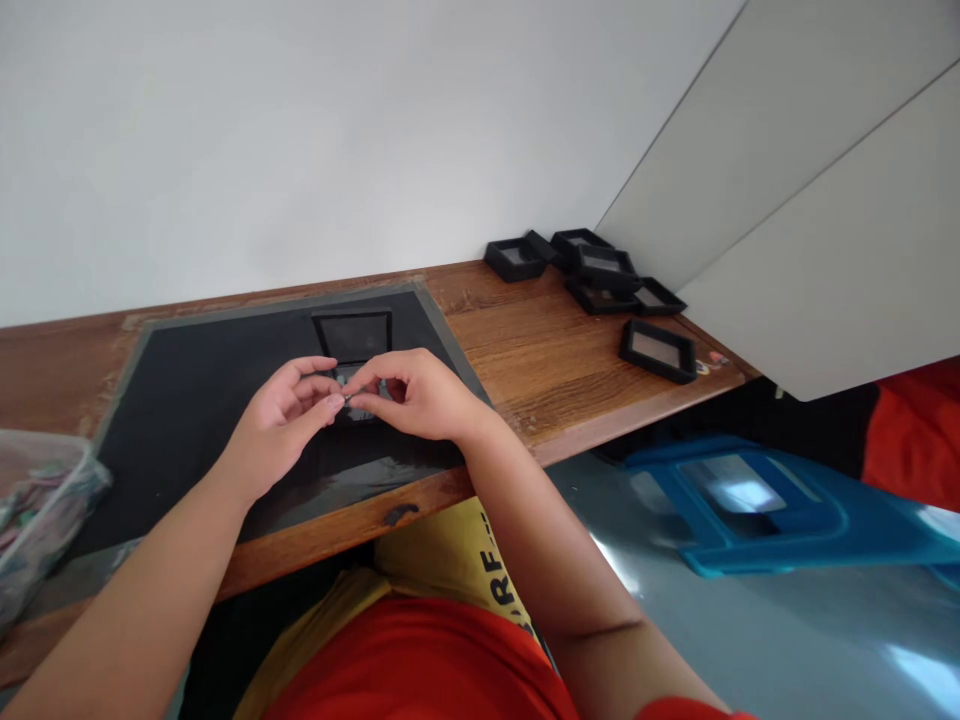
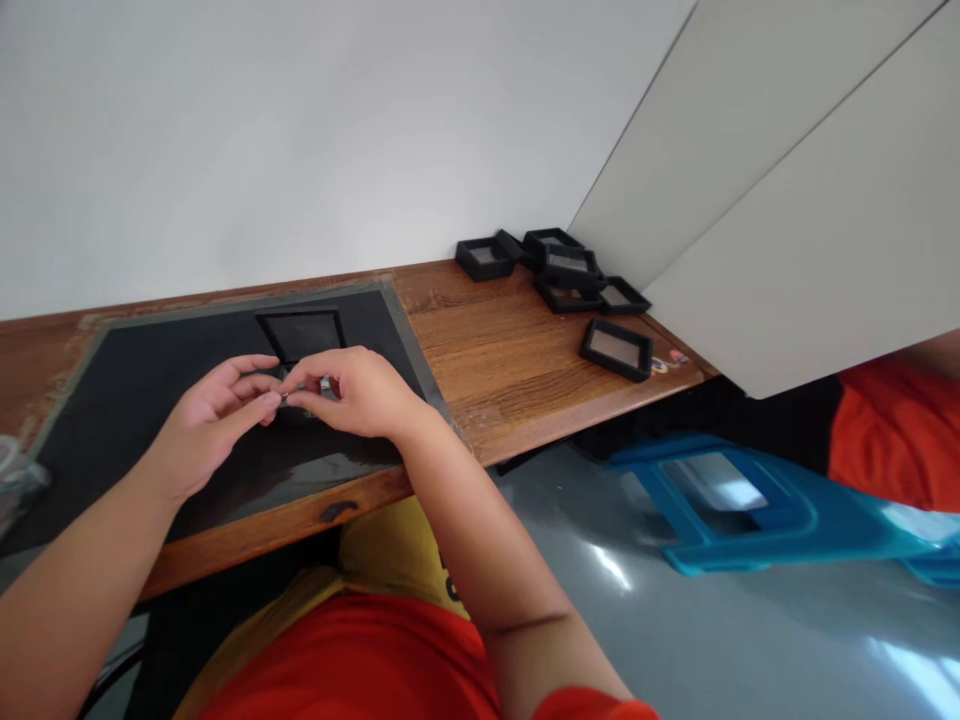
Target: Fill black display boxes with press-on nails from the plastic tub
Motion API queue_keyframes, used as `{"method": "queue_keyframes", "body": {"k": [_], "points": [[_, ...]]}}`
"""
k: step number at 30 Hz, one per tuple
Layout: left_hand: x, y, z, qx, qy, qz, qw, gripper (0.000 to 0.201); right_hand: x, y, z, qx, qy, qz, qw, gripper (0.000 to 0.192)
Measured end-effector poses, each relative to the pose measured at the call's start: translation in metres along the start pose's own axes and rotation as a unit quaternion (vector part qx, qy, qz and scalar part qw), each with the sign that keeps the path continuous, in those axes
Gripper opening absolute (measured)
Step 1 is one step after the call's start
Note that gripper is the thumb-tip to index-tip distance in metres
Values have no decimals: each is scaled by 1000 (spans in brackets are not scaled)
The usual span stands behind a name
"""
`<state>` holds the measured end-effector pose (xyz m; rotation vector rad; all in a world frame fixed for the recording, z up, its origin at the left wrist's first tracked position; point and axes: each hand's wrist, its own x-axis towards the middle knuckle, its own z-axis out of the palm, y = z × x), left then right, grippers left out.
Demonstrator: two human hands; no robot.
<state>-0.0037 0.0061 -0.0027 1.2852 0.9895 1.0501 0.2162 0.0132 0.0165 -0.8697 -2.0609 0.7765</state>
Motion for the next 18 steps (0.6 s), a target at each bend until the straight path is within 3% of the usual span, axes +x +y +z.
{"method": "queue_keyframes", "body": {"k": [10, 18], "points": [[-1, 2, 2, -7, 15, -1, 1000, 56, 0, -6, 1, 36, -29, 69, 997, 13], [-5, -2, 4, 25, 5, 102, 994, 40, 1, -8, 1, 194, -31, 149, 969, 23]]}}
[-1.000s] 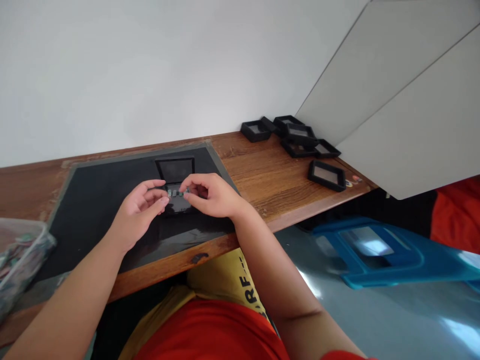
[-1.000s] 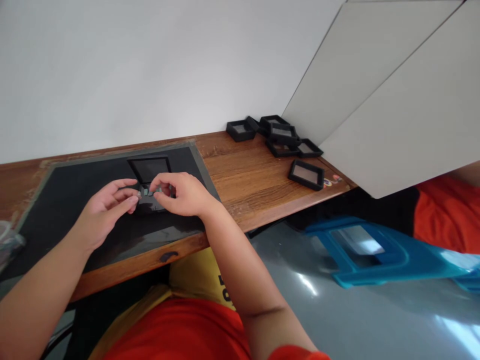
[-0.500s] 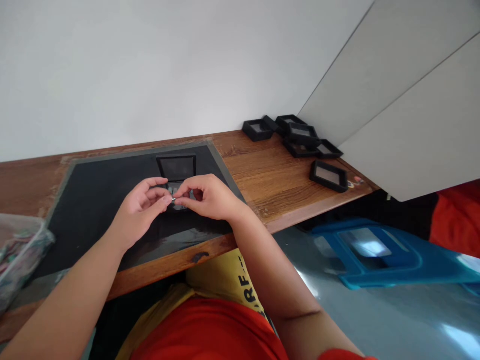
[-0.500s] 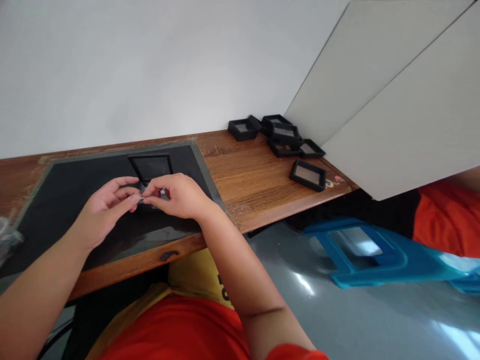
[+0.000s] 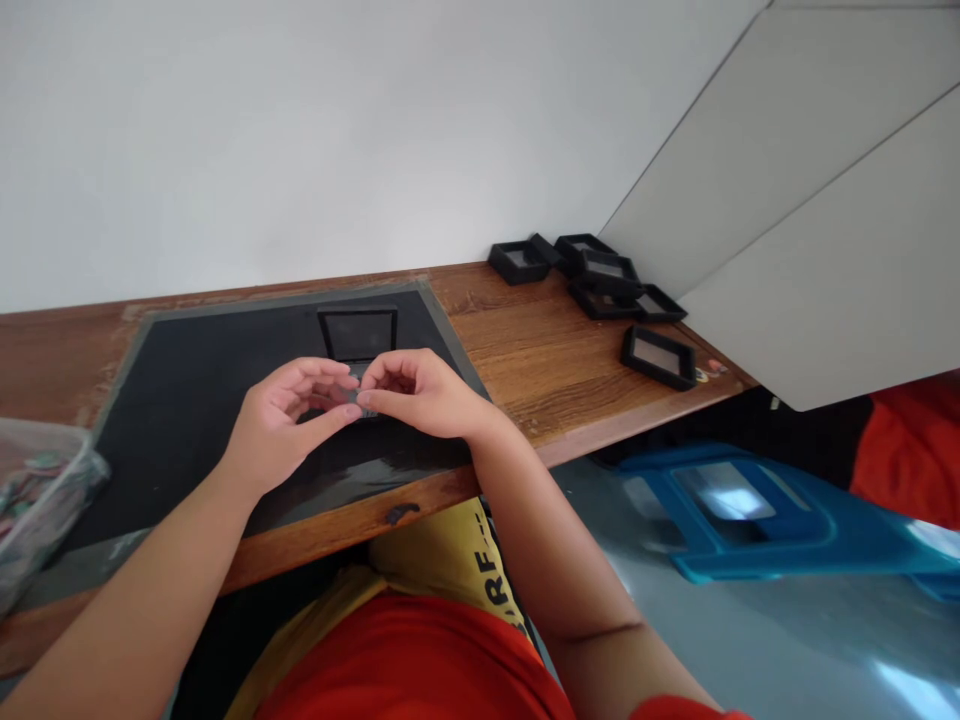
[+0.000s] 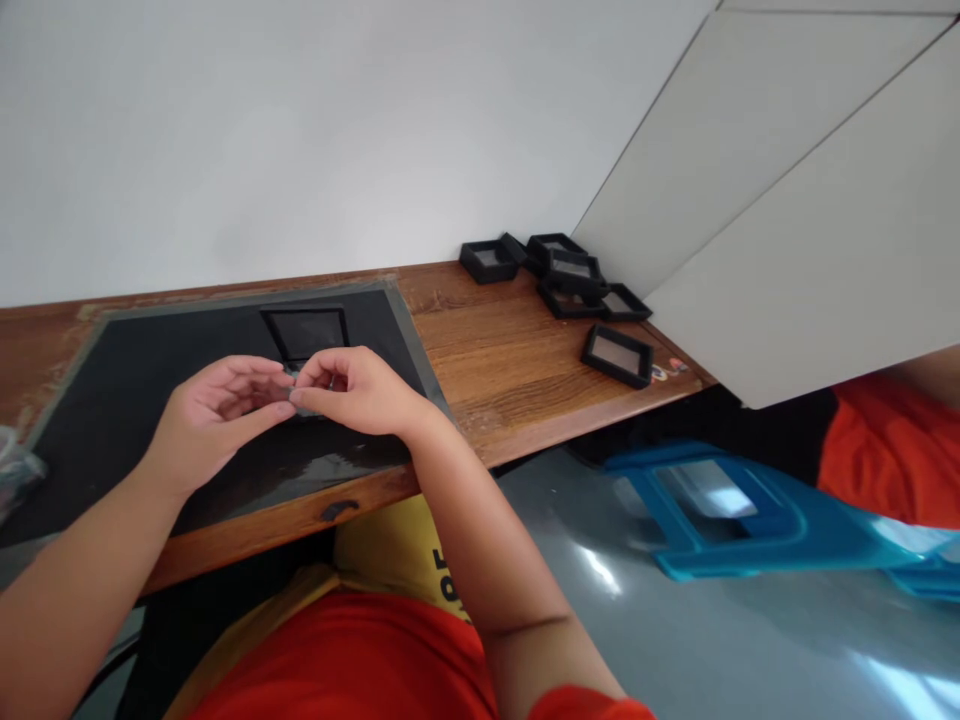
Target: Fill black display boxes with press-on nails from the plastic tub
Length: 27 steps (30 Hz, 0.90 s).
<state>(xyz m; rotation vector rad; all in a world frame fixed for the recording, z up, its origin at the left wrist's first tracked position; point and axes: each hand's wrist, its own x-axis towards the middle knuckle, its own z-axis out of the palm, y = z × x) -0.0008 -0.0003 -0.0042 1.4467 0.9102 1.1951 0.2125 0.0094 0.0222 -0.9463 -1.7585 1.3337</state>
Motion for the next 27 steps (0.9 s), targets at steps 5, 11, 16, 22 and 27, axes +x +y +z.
{"method": "queue_keyframes", "body": {"k": [5, 11, 16, 22, 27], "points": [[1, -3, 7, 78, 31, 77, 993, 25, 0, -7, 1, 52, -7, -3, 999, 21], [-2, 1, 8, 149, 71, 175, 971, 10, -1, -13, 3, 98, -26, 8, 995, 20], [-3, 2, 5, 171, 58, 198, 963, 13, 0, -13, 5, 109, -34, 3, 993, 18], [-2, 0, 5, 165, 40, 184, 968, 17, 1, -11, 5, 95, -23, -2, 995, 25], [-2, 5, 6, 183, 57, 187, 963, 14, 1, -9, 6, 87, -12, -21, 996, 28]]}}
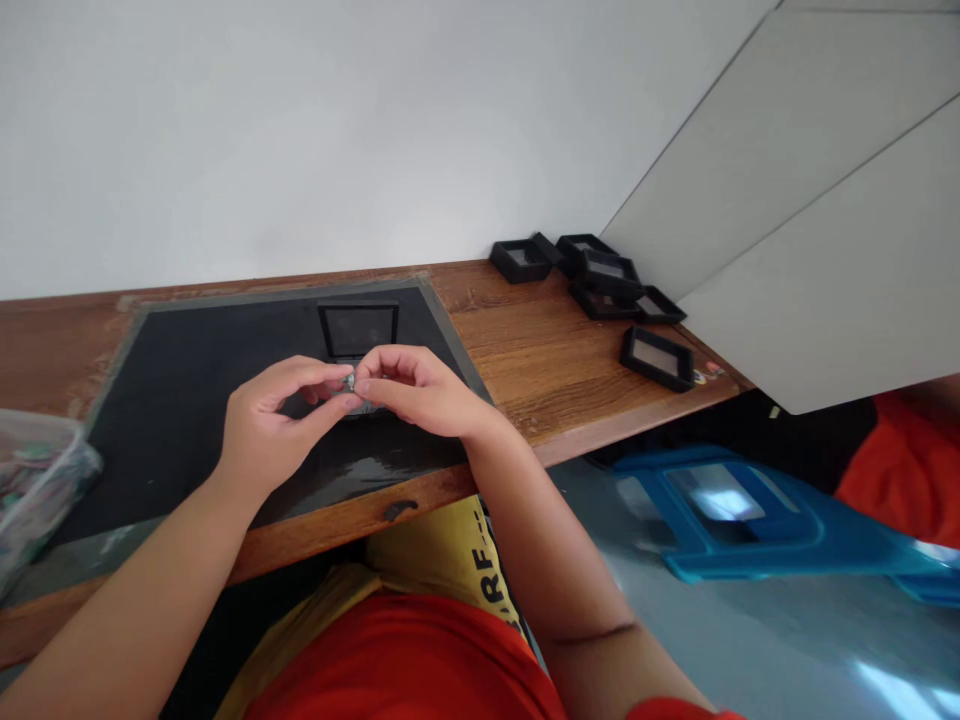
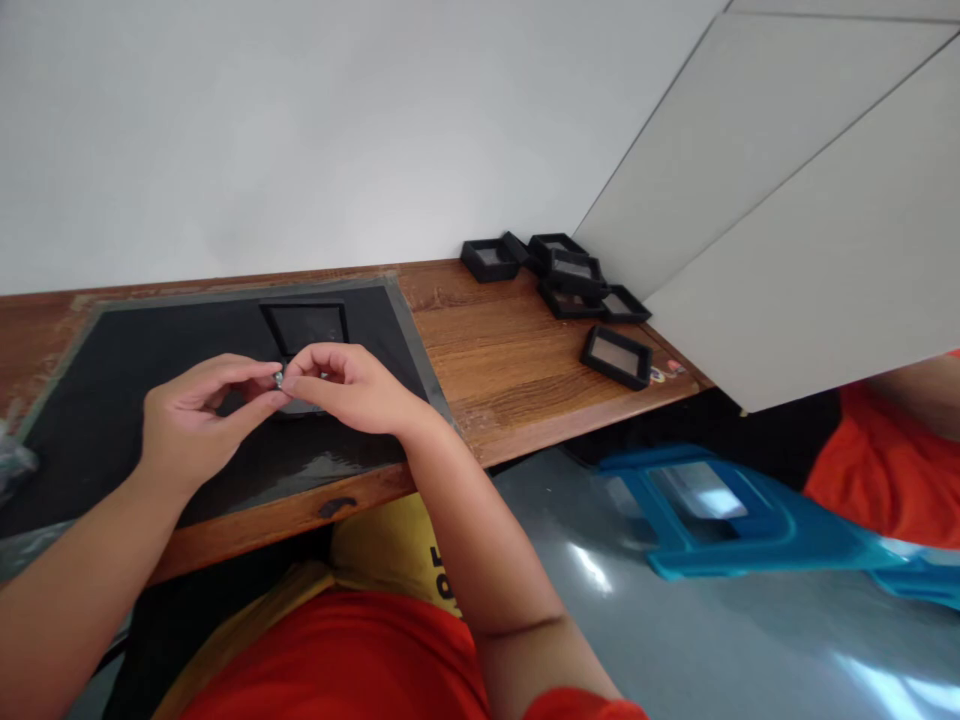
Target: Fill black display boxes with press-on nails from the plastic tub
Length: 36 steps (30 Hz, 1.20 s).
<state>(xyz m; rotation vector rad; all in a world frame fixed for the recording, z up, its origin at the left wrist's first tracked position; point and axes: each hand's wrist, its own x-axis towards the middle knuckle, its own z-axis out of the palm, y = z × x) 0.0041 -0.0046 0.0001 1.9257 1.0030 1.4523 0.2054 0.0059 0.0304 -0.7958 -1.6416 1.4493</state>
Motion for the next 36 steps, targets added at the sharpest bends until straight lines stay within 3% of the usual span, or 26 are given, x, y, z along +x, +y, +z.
{"method": "queue_keyframes", "body": {"k": [5, 10, 13, 22, 36], "points": [[6, -9, -11, 23, 34, -55, 998, 21, 5, 4, -1, 4, 146, -42, 988, 39], [8, -24, -19, 183, -84, -79, 976, 25, 9, 9, -6, -12, 242, -61, 968, 40], [7, -29, -21, 227, -131, -72, 962, 26, 9, 11, -7, -48, 258, -88, 961, 39], [7, -32, -21, 193, -163, -115, 961, 32, 8, 15, -6, -109, 312, -135, 934, 29], [7, -37, -21, 193, -142, -122, 963, 32, 6, 14, -5, -126, 293, -132, 939, 27]]}}
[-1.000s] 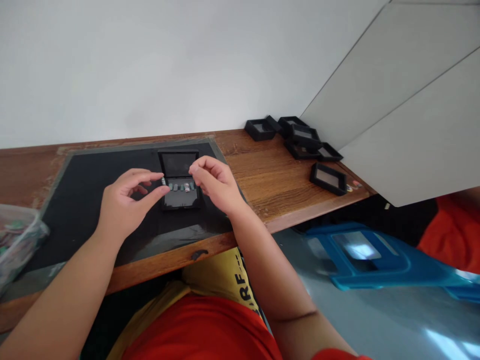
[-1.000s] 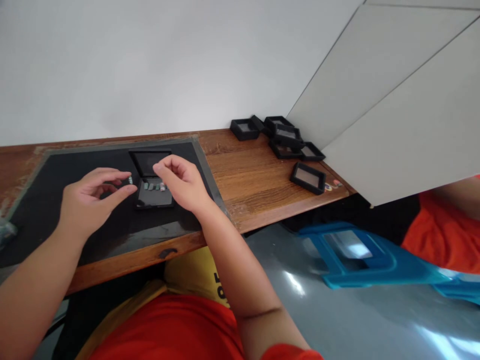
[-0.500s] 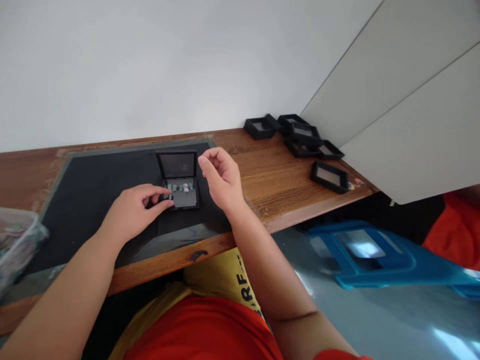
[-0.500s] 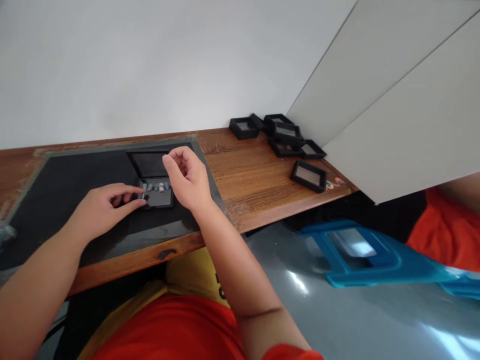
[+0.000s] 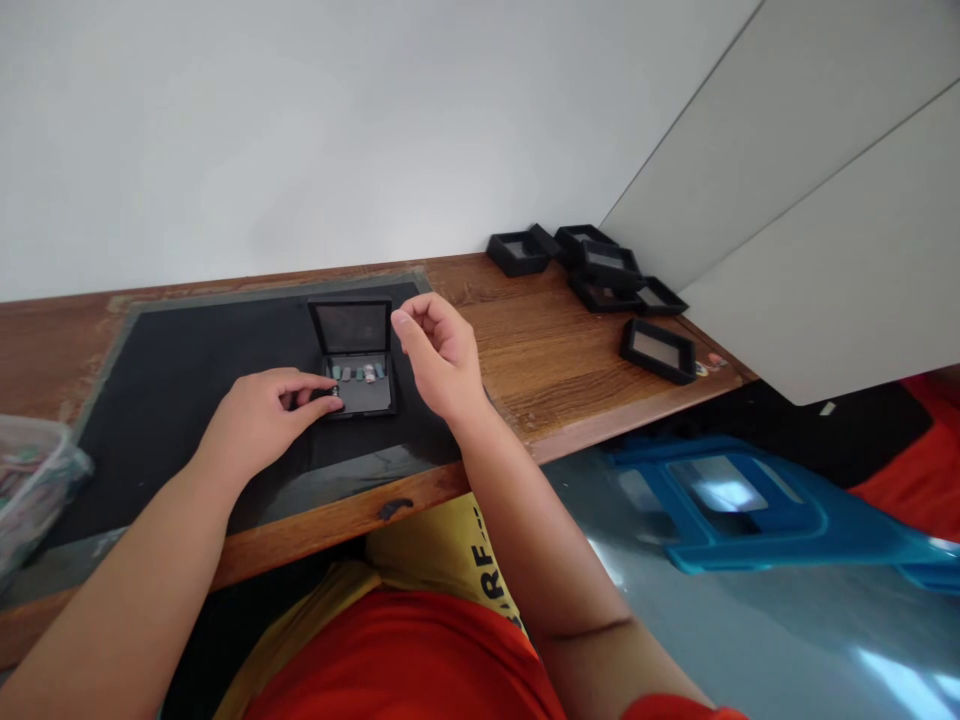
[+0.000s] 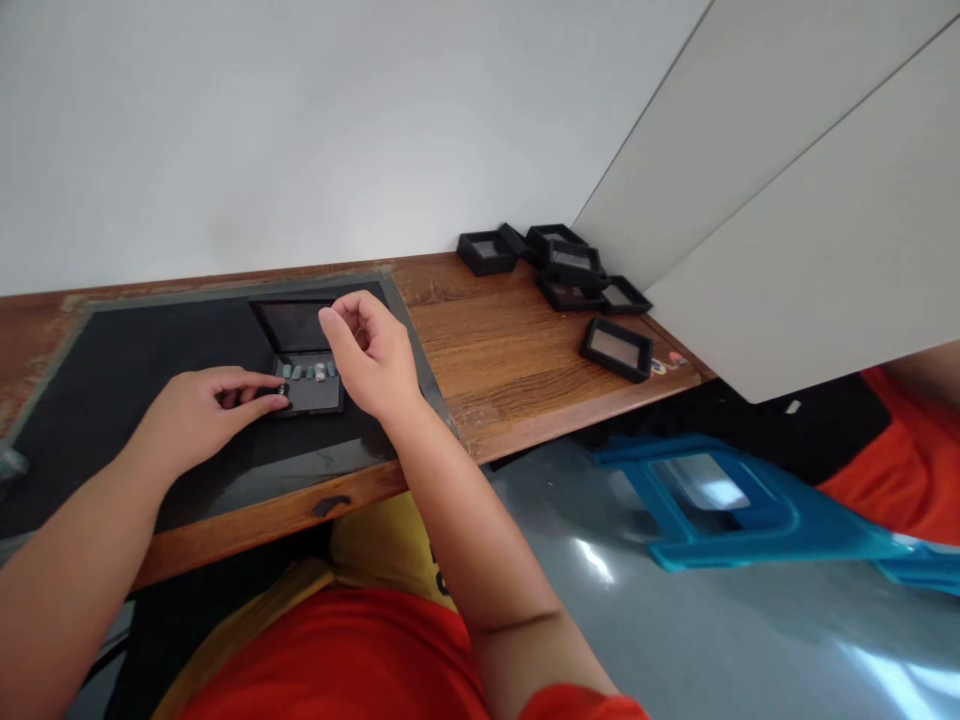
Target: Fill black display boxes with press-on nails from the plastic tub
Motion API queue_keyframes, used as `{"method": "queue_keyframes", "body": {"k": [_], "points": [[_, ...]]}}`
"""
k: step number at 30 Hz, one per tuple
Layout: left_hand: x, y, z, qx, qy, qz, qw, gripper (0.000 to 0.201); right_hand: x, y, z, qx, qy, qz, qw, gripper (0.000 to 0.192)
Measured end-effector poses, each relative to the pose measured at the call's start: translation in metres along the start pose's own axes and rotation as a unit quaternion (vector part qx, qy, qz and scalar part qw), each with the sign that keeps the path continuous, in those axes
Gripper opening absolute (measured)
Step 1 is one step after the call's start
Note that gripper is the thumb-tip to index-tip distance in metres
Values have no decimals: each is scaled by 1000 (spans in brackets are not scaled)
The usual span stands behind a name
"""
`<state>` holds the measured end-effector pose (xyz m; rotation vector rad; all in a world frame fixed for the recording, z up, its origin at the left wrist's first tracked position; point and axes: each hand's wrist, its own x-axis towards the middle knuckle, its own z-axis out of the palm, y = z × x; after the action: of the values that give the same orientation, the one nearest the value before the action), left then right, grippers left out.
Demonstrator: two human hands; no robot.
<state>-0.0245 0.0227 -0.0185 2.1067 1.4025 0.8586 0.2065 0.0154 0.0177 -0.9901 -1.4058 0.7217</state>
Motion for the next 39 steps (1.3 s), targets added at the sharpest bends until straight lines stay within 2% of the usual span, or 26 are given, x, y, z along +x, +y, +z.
{"method": "queue_keyframes", "body": {"k": [8, 15, 24, 26, 28, 30, 32, 35, 39], "points": [[2, 3, -2, -12, -22, -43, 999, 39, -1, 2, -1, -9, -12, -1, 1000, 27], [2, 10, -6, 9, -69, -115, 991, 51, 0, 4, -2, -18, -8, -20, 1000, 29], [2, 10, -6, 2, -80, -121, 989, 51, -4, 0, -4, -43, -54, -3, 998, 29], [2, 10, -6, -4, -74, -116, 991, 51, -4, -2, -5, -48, -95, -9, 994, 28], [1, 10, -5, -8, -63, -109, 992, 48, -4, -6, -7, -69, -165, -8, 984, 29], [0, 11, -4, -3, -44, -91, 995, 43, -4, -12, -9, -105, -244, 10, 964, 32], [-3, 13, -2, 13, -20, -57, 998, 36, -4, -17, -10, -130, -296, 38, 946, 39], [-6, 15, -2, 32, 27, 8, 999, 26, -4, -20, -11, -124, -312, 61, 940, 50], [-9, 19, -3, 24, 89, 72, 993, 16, -5, -17, -12, -104, -312, 56, 943, 67]]}}
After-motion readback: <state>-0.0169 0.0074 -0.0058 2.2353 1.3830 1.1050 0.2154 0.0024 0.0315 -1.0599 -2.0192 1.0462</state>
